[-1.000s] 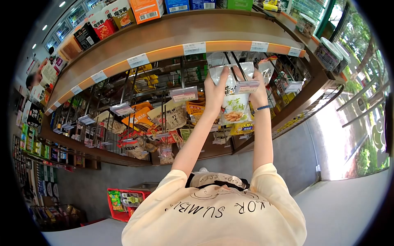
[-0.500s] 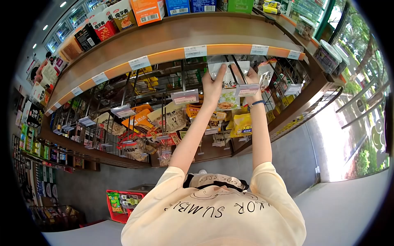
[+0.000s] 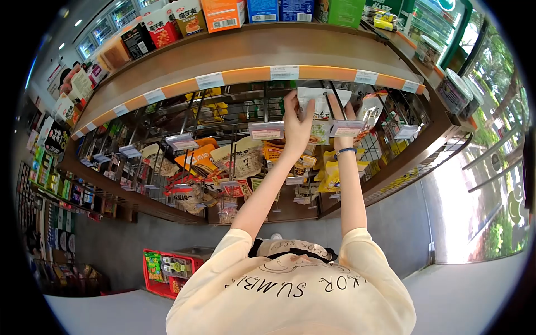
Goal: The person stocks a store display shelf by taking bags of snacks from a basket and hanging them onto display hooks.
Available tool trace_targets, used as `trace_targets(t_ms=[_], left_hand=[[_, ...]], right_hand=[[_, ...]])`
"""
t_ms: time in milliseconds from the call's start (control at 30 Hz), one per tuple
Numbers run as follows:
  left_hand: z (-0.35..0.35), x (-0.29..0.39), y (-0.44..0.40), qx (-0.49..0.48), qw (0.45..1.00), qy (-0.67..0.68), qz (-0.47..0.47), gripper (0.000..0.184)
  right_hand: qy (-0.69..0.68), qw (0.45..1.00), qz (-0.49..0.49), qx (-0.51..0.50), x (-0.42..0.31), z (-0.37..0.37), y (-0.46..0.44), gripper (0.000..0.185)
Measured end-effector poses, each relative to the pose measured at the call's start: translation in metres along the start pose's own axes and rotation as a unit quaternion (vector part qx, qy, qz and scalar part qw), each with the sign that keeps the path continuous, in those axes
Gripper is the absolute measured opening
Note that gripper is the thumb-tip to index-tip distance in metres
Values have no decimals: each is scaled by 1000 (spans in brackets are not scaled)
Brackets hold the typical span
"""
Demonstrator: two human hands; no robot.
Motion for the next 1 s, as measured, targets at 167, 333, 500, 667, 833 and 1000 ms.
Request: trace_targets(t_ms=[167,333,500,667,833,1000], left_hand=[[-20,24,23,7,989,-128,69,42],[-41,24,66,37,995,-59,-64,32],[-54,35,150,30,992,-55,-106,19],[-79,16,265,-65,948,-178,-256,18],[-131,15,389,-213,817,-460,-275,25],[-188,-1,510,-233,585,-530,-568,40]], right_hand=[[111,986,-97,75,11,-6,19,44],[121,975,-162,96,-7,-14,82,55],[167,976,-139,-5,6,-28,168,52],[213,962,1,-169,79,-67,246,30],[378,841,98,-375,183,-137,322,34],[548,625,173,-529,338,-226,395,40]])
Point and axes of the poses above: each hand's wrist, its own y-axis away from the middle knuckle, its own z-axis out of the palm, x = y × z, the point moved 8 cm from there along -y, towards the middle knuckle, and after that the axes turned 14 degrees about y, right-handed, at the moved point
